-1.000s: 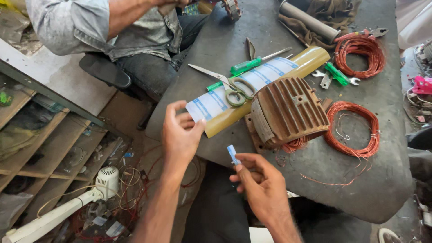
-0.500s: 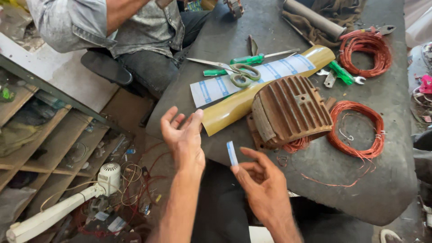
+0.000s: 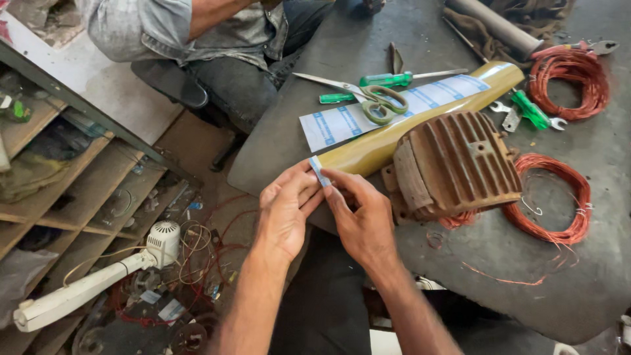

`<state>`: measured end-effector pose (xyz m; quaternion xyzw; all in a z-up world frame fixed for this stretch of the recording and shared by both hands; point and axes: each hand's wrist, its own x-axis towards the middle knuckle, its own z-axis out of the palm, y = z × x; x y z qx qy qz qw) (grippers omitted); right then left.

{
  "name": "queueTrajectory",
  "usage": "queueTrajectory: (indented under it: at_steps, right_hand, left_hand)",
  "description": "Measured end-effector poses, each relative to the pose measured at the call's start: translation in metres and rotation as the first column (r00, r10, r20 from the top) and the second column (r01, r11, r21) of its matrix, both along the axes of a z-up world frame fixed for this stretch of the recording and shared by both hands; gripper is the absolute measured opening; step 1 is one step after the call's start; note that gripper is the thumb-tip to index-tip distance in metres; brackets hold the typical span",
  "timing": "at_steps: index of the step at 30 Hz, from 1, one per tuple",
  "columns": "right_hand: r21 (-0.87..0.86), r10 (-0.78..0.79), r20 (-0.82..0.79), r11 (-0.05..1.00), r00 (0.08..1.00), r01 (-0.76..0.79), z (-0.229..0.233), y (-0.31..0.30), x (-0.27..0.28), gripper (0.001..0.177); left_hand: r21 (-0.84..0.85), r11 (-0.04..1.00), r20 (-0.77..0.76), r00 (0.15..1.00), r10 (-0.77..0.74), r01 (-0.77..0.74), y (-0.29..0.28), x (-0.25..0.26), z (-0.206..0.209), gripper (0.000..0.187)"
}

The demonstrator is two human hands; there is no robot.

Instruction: The person cuts strips of insulating tape with scissors and inserts them into the slots of a motor stator. They peel the backing from the tape and carefully place it between copper windings, then rotate the stator to access additional slots.

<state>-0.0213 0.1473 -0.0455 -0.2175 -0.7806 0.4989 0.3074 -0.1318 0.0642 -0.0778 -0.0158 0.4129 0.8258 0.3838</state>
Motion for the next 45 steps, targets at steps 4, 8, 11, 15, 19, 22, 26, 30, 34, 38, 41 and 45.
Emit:
queueTrajectory:
  at_steps: [4, 8, 11, 15, 19, 22, 26, 30, 34, 38, 41, 45]
  right_hand:
    - [0.0, 0.019, 0.064, 1.0, 0.998, -0.019, -0.001, 0.004, -0.006, 0.032]
    - [0.041, -0.012, 0.142, 0.999, 0.99, 0.007, 0.001, 0.005, -0.011, 0.031]
    - [0.055, -0.006, 0.135, 0.999, 0.991, -0.001, 0.002, 0.006, -0.014, 0.031]
    - [0.06, -0.012, 0.155, 0.998, 0.988, 0.003, 0.001, 0.005, -0.016, 0.033]
    - [0.051, -0.013, 0.14, 0.999, 0.99, 0.006, -0.001, 0.005, -0.019, 0.034]
    - [0.054, -0.024, 0.139, 0.998, 0.99, 0.017, -0.001, 0.004, -0.02, 0.034]
    - [0.028, -0.008, 0.152, 1.0, 0.988, 0.004, -0.005, 0.005, -0.016, 0.034]
    - [-0.299, 0.112, 0.004, 0.949, 0.994, -0.105, -0.012, 0.014, -0.007, 0.035]
    - [-0.365, 0.163, 0.059, 0.922, 0.985, -0.131, -0.019, 0.029, -0.002, 0.021]
    - [-0.192, 0.075, 0.161, 0.981, 0.984, -0.044, -0.02, 0.025, -0.001, 0.02]
    - [-0.111, 0.027, 0.17, 0.994, 0.985, -0.008, -0.016, 0.018, -0.001, 0.02]
    - [-0.035, 0.015, 0.18, 0.999, 0.984, -0.009, -0.01, 0.017, 0.001, 0.022]
  left_hand:
    - [-0.071, 0.997, -0.109, 0.993, -0.043, 0.035, 0.001, -0.01, 0.007, 0.033]
    - [-0.116, 0.993, -0.176, 0.984, -0.019, -0.002, 0.004, -0.012, 0.007, 0.034]
    - [-0.1, 0.994, -0.167, 0.986, 0.017, -0.034, 0.008, -0.013, 0.004, 0.034]
    - [-0.138, 0.988, -0.155, 0.987, 0.047, -0.069, 0.013, -0.014, 0.003, 0.034]
    - [-0.2, 0.975, -0.168, 0.984, 0.062, -0.095, 0.014, -0.014, 0.003, 0.035]
    - [-0.195, 0.976, -0.184, 0.981, 0.067, -0.103, 0.016, -0.014, 0.003, 0.035]
    - [-0.193, 0.976, -0.194, 0.979, 0.066, -0.104, 0.017, -0.015, 0.003, 0.034]
    - [-0.239, 0.964, -0.223, 0.973, 0.059, -0.113, 0.018, -0.016, 0.003, 0.032]
    - [-0.262, 0.956, -0.278, 0.959, 0.052, -0.128, 0.019, -0.015, 0.001, 0.031]
    - [-0.246, 0.961, -0.287, 0.956, 0.053, -0.127, 0.019, -0.014, 0.001, 0.03]
    - [-0.235, 0.964, -0.289, 0.956, 0.052, -0.123, 0.018, -0.014, 0.001, 0.031]
    - [-0.238, 0.963, -0.31, 0.949, 0.05, -0.129, 0.018, -0.014, 0.0, 0.031]
